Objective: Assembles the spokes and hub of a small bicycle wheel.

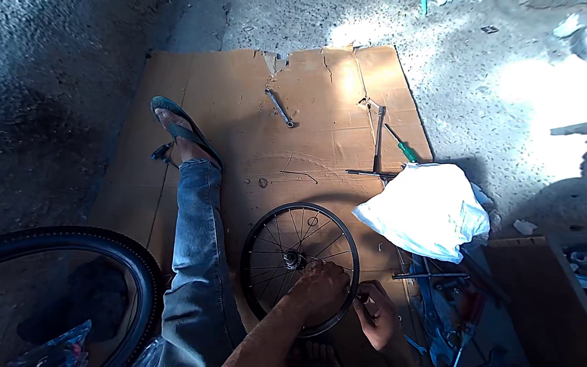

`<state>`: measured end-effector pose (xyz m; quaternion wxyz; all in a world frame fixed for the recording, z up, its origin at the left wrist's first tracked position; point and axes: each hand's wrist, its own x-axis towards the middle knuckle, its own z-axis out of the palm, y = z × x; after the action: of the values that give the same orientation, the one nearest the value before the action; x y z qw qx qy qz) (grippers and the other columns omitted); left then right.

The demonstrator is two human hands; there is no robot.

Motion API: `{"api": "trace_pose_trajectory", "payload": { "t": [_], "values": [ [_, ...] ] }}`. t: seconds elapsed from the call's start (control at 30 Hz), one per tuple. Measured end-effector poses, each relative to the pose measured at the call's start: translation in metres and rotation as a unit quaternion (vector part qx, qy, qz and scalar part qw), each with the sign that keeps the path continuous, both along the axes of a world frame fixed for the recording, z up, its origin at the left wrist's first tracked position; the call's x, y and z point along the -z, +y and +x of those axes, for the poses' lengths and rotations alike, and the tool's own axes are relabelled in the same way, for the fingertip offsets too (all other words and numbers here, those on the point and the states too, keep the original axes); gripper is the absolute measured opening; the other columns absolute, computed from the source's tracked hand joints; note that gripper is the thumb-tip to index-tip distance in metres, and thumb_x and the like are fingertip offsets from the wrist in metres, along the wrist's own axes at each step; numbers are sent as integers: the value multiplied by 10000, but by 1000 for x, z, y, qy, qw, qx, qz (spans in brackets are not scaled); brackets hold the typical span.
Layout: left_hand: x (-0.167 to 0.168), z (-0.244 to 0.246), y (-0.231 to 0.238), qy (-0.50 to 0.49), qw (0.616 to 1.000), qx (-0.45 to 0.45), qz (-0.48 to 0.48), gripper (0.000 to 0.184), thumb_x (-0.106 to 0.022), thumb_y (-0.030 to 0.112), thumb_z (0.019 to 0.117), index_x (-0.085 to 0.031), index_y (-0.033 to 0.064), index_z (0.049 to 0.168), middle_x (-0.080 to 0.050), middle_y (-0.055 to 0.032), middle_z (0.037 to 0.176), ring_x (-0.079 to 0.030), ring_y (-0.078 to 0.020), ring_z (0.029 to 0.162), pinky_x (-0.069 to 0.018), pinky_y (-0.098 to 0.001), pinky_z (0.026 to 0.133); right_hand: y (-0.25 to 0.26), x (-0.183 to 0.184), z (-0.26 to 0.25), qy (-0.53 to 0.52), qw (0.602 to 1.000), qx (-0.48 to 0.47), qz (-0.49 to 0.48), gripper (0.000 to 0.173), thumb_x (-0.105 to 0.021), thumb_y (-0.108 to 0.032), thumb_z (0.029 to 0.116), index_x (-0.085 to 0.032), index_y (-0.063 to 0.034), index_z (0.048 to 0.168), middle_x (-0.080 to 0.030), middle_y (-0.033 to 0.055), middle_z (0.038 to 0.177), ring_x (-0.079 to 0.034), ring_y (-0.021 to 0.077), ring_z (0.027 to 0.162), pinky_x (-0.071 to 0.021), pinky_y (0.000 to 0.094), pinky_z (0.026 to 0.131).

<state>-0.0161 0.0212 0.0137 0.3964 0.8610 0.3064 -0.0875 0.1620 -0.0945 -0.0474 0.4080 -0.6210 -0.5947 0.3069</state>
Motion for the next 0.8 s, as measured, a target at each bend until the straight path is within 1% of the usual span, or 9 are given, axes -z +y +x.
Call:
{"api": "trace_pose_trajectory", "payload": {
  "t": [0.13, 0.23, 0.33, 0.4, 0.53, 0.6, 0.67, 0.73, 0.8],
  "values": [
    [0, -1, -4, -26, 999, -46, 1, 297, -477, 301, 1027, -639, 98, 1172, -668, -99, 1179, -599, -279, 1196, -423, -507, 1057, -1, 0, 1, -45, 999, 7, 9, 212, -598, -260, 969, -731, -107, 1033, -659, 48, 1031, -633, 67, 858, -568, 216, 739],
    [6, -2, -8, -23, 999, -28, 34, 314, -442, 309, 1060, -660, 92, 1125, -668, -103, 1144, -606, -281, 1168, -436, -504, 1024, -3, 2, -1, -5, 1000, 4, 1, 220, -655, -252, 925, -703, -115, 1090, -643, 36, 1069, -623, 55, 869, -558, 201, 738],
    [5, -3, -17, -22, 996, -45, 77, 322, -427, 321, 1071, -656, 103, 1132, -649, -103, 1176, -588, -282, 1198, -412, -512, 1061, -2, 1, -2, -7, 1000, 9, -14, 160, -651, -209, 899, -721, -115, 1009, -667, 27, 1023, -646, 60, 854, -577, 220, 738],
    [-3, -8, -30, -17, 985, -122, 119, 338, -440, 325, 1064, -662, 124, 1220, -638, -91, 1316, -559, -272, 1303, -380, -514, 1139, 0, -3, 1, -25, 1000, 0, -17, 187, -608, -237, 962, -736, -112, 1013, -673, 34, 1015, -653, 77, 855, -583, 241, 738],
    [-5, -33, -60, 43, 880, -378, 283, 302, -624, 276, 944, -730, 58, 1123, -712, -142, 1180, -687, -321, 1111, -571, -478, 919, -1, -7, 5, -35, 999, 20, 3, 237, -591, -252, 988, -707, -79, 1101, -674, 64, 1060, -663, 99, 844, -596, 262, 706],
    [-13, -47, -61, 186, 864, -434, 173, 416, -602, 372, 959, -668, 96, 1263, -676, -123, 1254, -681, -295, 1117, -573, -456, 900, 3, -18, -1, -54, 996, 59, 42, 220, -594, -251, 969, -701, -83, 1063, -662, 50, 1005, -633, 71, 788, -567, 223, 651],
    [-25, -56, -55, 240, 872, -426, -12, 404, -476, 373, 1047, -639, 121, 1317, -681, -126, 1279, -696, -322, 1105, -566, -530, 905, 11, -38, -14, -18, 998, 40, 47, 207, -615, -236, 972, -708, -70, 1052, -677, 45, 984, -649, 60, 768, -578, 210, 629],
    [-22, -59, -54, 163, 878, -430, -131, 390, -465, 374, 1062, -674, 97, 1240, -717, -153, 1130, -704, -326, 1045, -559, -559, 909, 20, -56, -31, 57, 997, -30, -30, 248, -620, -249, 1003, -705, -51, 1125, -708, 64, 1050, -710, 105, 862, -636, 284, 731],
    [-19, -59, -58, 72, 886, -421, -181, 364, -530, 390, 1029, -697, 88, 1144, -718, -120, 986, -705, -275, 923, -568, -528, 857, 33, -69, -49, 114, 973, -88, -178, 417, -605, -357, 1015, -639, -60, 1305, -689, 75, 1235, -695, 144, 1078, -601, 349, 934]
  ]
}}
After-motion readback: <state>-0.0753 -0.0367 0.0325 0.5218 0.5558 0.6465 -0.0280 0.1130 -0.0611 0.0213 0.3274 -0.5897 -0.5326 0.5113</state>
